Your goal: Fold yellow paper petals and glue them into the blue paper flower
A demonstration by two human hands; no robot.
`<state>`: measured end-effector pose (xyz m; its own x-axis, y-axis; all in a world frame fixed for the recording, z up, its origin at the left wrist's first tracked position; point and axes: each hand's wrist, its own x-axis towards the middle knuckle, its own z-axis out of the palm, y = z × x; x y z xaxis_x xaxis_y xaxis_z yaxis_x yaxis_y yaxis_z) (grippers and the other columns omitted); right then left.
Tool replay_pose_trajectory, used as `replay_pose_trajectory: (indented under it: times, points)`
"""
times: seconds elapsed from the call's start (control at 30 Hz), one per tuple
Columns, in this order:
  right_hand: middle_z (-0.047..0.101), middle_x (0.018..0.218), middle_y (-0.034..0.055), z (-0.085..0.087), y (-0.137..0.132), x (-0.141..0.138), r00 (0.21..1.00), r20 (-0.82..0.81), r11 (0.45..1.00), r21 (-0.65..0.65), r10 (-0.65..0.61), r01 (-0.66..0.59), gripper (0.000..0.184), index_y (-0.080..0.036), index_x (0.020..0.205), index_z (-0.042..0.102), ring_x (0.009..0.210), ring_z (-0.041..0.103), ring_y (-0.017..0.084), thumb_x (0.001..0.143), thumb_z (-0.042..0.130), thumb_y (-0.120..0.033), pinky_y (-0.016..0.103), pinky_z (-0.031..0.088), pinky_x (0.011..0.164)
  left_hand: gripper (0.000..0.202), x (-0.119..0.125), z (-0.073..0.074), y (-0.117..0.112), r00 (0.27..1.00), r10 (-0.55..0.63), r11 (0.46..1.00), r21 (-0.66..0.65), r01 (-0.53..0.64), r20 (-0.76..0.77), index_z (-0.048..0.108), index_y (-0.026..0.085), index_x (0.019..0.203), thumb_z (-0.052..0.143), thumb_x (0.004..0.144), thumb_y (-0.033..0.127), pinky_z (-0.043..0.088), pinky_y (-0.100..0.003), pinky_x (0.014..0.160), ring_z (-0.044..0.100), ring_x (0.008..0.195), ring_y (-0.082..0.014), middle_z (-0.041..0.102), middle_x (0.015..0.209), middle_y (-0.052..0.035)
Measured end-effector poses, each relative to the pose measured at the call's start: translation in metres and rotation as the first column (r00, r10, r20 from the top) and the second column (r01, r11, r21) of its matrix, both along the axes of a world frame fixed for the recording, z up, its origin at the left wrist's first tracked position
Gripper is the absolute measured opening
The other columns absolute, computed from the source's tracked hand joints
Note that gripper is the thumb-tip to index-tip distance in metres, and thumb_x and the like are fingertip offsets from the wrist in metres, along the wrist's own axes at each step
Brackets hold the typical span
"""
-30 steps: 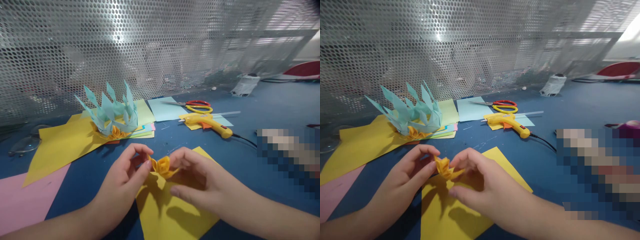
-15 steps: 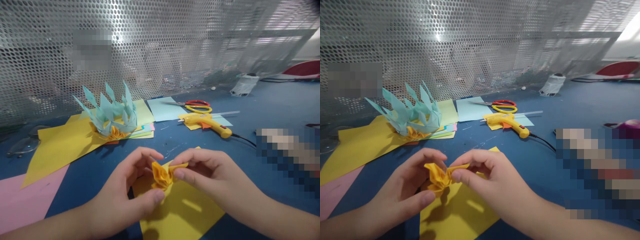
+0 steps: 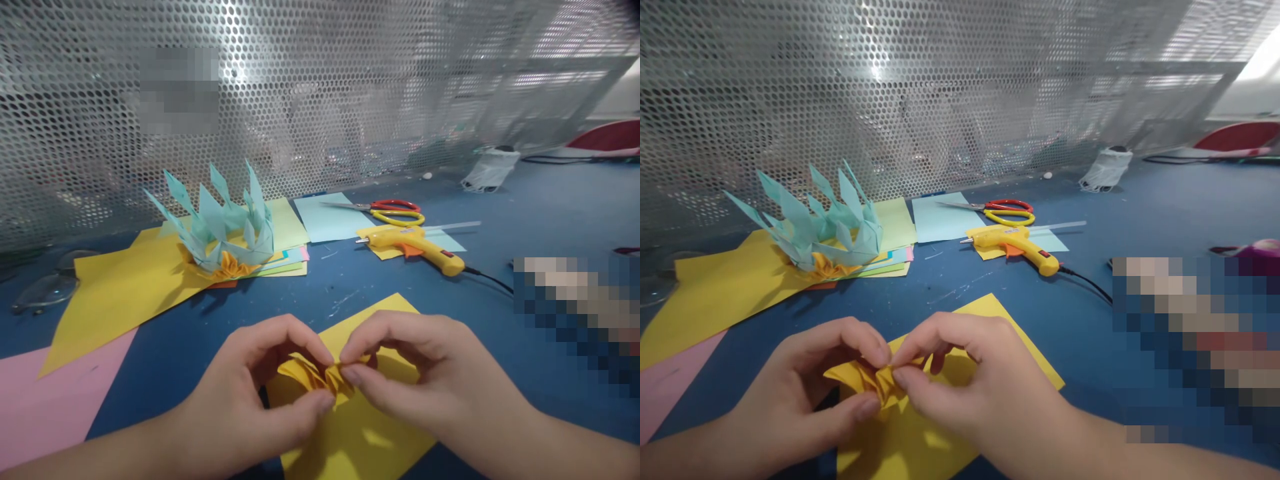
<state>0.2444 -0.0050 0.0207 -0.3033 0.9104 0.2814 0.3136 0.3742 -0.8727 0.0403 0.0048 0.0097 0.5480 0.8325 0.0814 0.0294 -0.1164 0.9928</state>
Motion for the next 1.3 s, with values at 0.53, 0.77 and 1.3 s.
replay_pose_trajectory:
  times: [0.53,0.77,1.3]
  points:
    - [0.072,0.083,0.0086,0.005,-0.008,0.008,0.967,0.159,0.872,0.421,0.198,-0.248,0.018,-0.012,0.087,0.067,0.078,0.067,0.011,0.079,0.063,0.003,0.015,0.055,0.076,0.024,0.003,0.005,0.001,0.999,-0.019,1.000,0.011,0.018,0.048,0.068,0.026,0.080,0.063,0.077,0.002,0.050,-0.018,0.067,0.062,0.073,-0.0098,0.066,0.079,0.0048]
    - [0.073,0.073,-0.0023,0.003,-0.005,0.002,0.992,0.093,0.950,0.293,0.085,-0.109,0.021,-0.019,0.085,0.068,0.065,0.067,0.006,0.075,0.065,0.000,0.008,0.051,0.066,0.026,0.004,0.003,0.003,1.000,0.007,1.000,0.009,-0.007,0.025,0.067,0.023,0.078,0.063,0.073,-0.001,0.052,-0.016,0.068,0.066,0.073,-0.0093,0.070,0.079,0.0049]
    - [0.068,0.067,-0.0001,-0.002,-0.005,-0.001,0.991,0.071,0.937,0.325,0.110,-0.127,0.019,-0.021,0.077,0.064,0.061,0.063,0.009,0.074,0.055,-0.004,0.014,0.052,0.059,0.022,0.005,0.005,0.002,0.996,0.007,0.965,0.261,0.016,-0.086,0.064,0.020,0.066,0.064,0.070,-0.002,0.053,-0.021,0.064,0.069,0.068,-0.0124,0.074,0.077,0.0016]
